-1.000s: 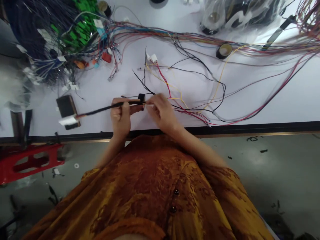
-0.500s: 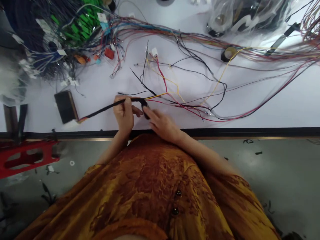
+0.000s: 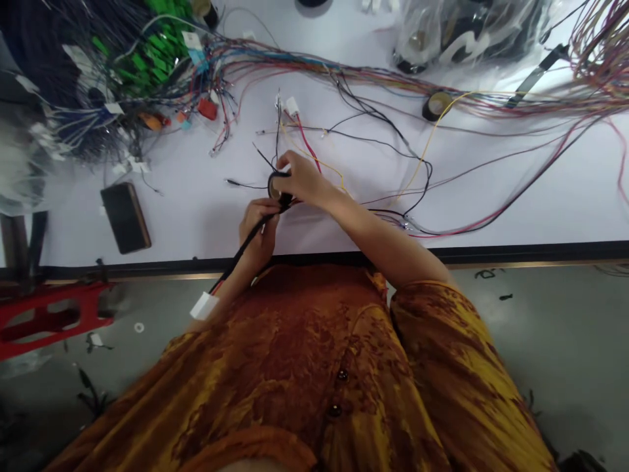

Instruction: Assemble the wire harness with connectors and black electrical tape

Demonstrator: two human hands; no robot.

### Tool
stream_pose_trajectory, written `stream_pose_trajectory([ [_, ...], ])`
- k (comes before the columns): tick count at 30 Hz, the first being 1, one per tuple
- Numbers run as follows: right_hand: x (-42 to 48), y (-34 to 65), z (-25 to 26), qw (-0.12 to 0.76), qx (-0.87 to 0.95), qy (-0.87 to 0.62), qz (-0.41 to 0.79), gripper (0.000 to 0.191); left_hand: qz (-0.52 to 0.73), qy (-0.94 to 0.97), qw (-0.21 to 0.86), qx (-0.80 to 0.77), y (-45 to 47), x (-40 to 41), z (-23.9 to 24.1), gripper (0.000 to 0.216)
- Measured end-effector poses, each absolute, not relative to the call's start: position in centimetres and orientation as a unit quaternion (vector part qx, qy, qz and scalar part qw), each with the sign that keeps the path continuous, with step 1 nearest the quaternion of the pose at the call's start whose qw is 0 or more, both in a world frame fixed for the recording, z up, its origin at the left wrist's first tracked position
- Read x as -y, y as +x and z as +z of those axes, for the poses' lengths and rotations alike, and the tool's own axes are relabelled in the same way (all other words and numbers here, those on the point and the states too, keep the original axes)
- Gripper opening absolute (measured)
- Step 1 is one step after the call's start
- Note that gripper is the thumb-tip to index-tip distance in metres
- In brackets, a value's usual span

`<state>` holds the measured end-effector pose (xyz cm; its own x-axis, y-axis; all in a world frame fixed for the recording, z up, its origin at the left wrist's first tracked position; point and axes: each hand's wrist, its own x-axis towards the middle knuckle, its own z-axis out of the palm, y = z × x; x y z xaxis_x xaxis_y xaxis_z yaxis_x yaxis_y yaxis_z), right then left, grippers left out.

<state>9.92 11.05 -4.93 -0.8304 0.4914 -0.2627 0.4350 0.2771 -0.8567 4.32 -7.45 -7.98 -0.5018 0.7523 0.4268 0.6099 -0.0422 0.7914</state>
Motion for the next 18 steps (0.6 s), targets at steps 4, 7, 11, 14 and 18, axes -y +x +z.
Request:
stream_pose_trajectory([
  [4, -8.9, 13.5, -5.5, 0.116, 0.777, -0.315, 0.532, 0.046, 0.613, 0.38, 0.119, -0.683, 3.7, 6.8, -8.1, 0.018],
  [7, -5.5, 17.8, -6.3, 0.117, 0.839, -0.242, 0.473, 0.055, 0.67, 0.269, 0.202, -0.662, 3.5, 6.1, -7.7, 0.023],
  [11, -3.6, 19.9, -6.7, 0.091, 0.888, -0.136, 0.429, 0.04, 0.684, 0.222, 0.253, -0.648, 3.7, 5.4, -7.0, 0.031],
  [14, -5.9, 18.1, -5.3, 0.134, 0.879, -0.17, 0.426, 0.028, 0.669, 0.273, 0.244, -0.647, 4.1, 5.7, -6.9, 0.028],
  [18, -10.2, 13.7, -3.4, 0.052, 0.893, -0.22, 0.39, 0.025, 0.597, 0.415, 0.149, -0.67, 5.2, 6.3, -7.4, 0.01],
])
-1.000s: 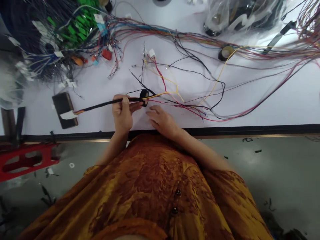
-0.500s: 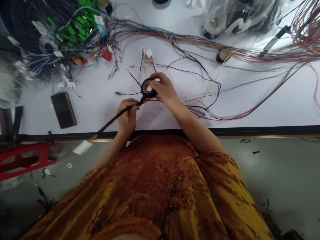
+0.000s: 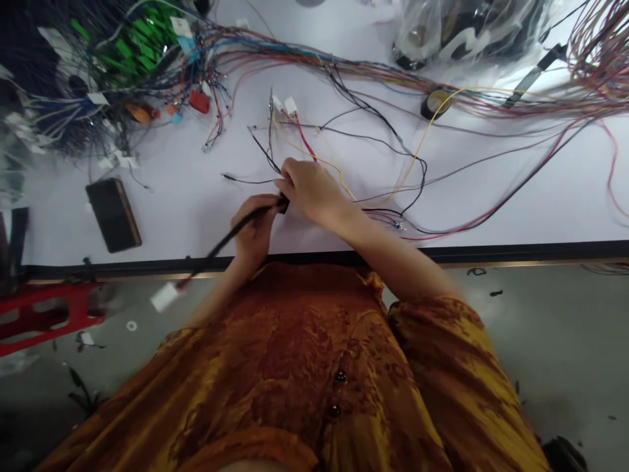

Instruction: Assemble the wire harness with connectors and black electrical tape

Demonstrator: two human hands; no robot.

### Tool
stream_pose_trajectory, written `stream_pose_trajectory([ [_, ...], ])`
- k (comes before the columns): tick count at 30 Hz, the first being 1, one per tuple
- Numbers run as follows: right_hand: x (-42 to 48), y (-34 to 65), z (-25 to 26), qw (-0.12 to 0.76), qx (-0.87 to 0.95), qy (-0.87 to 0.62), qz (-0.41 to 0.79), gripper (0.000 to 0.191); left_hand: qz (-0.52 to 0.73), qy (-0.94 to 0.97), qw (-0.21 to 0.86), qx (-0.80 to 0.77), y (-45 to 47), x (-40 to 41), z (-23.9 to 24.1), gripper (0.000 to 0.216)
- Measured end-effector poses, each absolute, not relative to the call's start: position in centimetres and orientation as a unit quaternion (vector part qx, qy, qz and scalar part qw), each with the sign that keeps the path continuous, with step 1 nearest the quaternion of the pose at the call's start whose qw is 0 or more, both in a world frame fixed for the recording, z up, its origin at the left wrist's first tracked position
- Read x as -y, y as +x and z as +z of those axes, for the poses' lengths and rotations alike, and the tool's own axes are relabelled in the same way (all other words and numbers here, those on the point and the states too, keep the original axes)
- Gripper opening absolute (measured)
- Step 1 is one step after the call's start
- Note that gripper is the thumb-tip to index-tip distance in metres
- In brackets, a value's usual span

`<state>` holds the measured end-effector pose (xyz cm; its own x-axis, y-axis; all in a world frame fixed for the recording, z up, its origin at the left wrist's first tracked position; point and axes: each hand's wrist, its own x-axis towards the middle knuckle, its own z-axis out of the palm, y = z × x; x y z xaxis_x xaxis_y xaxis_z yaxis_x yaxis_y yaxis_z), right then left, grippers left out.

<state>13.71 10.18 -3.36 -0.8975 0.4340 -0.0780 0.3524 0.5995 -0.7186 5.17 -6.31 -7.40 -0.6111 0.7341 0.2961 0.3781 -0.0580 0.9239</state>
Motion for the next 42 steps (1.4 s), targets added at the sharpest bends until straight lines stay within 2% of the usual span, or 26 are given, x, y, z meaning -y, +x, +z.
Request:
stream_pose_trajectory([
  [4, -11.4, 9.6, -4.5, -0.004, 0.929, -0.166, 0.331, 0.029, 0.51, 0.538, 0.069, -0.667, 5.8, 6.7, -8.7, 0.012],
  [9, -11.5, 8.0, -6.4, -0.077, 0.941, -0.15, 0.294, 0.023, 0.492, 0.548, 0.104, -0.668, 5.3, 7.3, -10.4, 0.011],
  [13, -13.3, 10.9, -6.8, 0.006, 0.893, -0.235, 0.384, 0.02, 0.577, 0.42, 0.099, -0.693, 4.5, 7.2, -10.8, 0.016],
  [15, -13.8, 13.0, -7.3, 0.047, 0.844, -0.283, 0.453, 0.022, 0.635, 0.339, 0.162, -0.675, 4.2, 6.7, -10.8, 0.02],
  [18, -13.3, 15.5, -8.3, 0.057, 0.771, -0.333, 0.54, 0.023, 0.667, 0.282, 0.282, -0.629, 3.8, 5.8, -10.7, 0.029],
  [22, -12.4, 16.7, -9.2, 0.051, 0.719, -0.354, 0.596, 0.029, 0.642, 0.315, 0.313, -0.625, 3.8, 4.7, -10.8, 0.033],
  [27, -12.0, 17.5, -7.1, 0.097, 0.741, -0.335, 0.574, 0.041, 0.646, 0.302, 0.29, -0.638, 4.6, 4.1, -10.3, 0.032],
  [33, -6.4, 19.3, -5.6, 0.176, 0.814, -0.281, 0.477, 0.048, 0.641, 0.271, 0.251, -0.673, 4.6, 3.4, -7.9, 0.034],
  [38, -2.9, 20.0, -8.1, 0.105, 0.828, -0.218, 0.505, 0.06, 0.655, 0.263, 0.262, -0.658, 4.7, 3.0, -6.8, 0.037],
  [40, -3.7, 20.2, -7.7, 0.093, 0.836, -0.208, 0.499, 0.056, 0.653, 0.27, 0.264, -0.657, 5.1, 3.3, -6.5, 0.033],
  [42, -5.5, 20.0, -6.2, 0.105, 0.848, -0.206, 0.476, 0.043, 0.637, 0.307, 0.252, -0.661, 5.7, 4.0, -6.4, 0.026],
])
